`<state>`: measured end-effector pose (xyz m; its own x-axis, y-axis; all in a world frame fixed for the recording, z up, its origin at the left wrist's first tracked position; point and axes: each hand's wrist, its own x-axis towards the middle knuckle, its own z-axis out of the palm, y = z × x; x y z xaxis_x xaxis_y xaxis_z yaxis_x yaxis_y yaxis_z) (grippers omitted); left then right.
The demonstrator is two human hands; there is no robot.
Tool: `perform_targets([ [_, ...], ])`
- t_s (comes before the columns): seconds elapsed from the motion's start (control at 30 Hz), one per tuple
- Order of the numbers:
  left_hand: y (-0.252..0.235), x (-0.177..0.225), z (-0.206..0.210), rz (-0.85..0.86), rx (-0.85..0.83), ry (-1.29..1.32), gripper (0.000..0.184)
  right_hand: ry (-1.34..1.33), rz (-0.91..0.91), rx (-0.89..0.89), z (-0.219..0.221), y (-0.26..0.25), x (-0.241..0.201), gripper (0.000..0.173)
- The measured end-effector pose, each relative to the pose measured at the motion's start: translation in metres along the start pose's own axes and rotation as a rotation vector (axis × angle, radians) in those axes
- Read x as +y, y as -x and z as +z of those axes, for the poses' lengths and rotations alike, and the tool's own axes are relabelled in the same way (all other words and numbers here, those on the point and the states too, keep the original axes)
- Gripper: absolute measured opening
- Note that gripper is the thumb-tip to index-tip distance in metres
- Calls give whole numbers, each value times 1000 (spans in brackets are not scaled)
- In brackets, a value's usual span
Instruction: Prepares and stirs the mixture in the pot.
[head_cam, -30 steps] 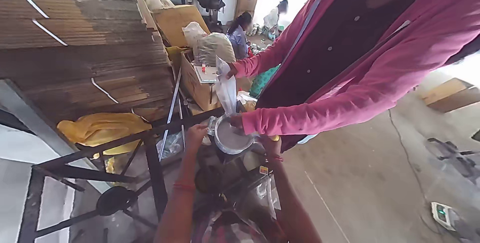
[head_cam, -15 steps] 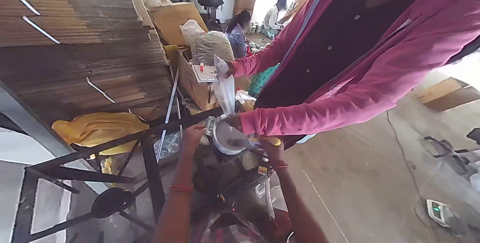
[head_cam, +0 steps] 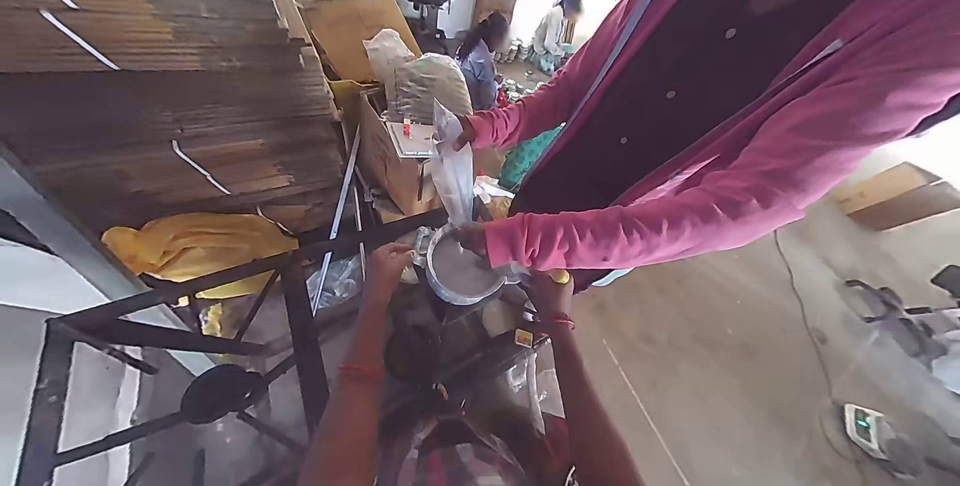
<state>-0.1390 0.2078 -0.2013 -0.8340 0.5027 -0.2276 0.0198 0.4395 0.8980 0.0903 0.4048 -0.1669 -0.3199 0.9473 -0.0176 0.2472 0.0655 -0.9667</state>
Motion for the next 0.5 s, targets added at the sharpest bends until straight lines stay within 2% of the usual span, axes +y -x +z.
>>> perform_targets([
  [0.07,0,3,1,-8,-5,-15,30,-42,8,-13,11,2,3,19],
  [0.17,-3,4,-4,-30,-19,-16,30,-145,6,-135,5,17,-2,16],
  [0.27,-2,7,-4,-25,-23,-42,28,-65,60,-52,-10,8,-8,21],
  [0.37,-1,7,-4,-15,-24,-47,27,-40,55,12,7,-1,-2,21],
  [0.5,-3,7,-6,-9,-51,-41,29,-154,-21,-153,16,19,3,16],
])
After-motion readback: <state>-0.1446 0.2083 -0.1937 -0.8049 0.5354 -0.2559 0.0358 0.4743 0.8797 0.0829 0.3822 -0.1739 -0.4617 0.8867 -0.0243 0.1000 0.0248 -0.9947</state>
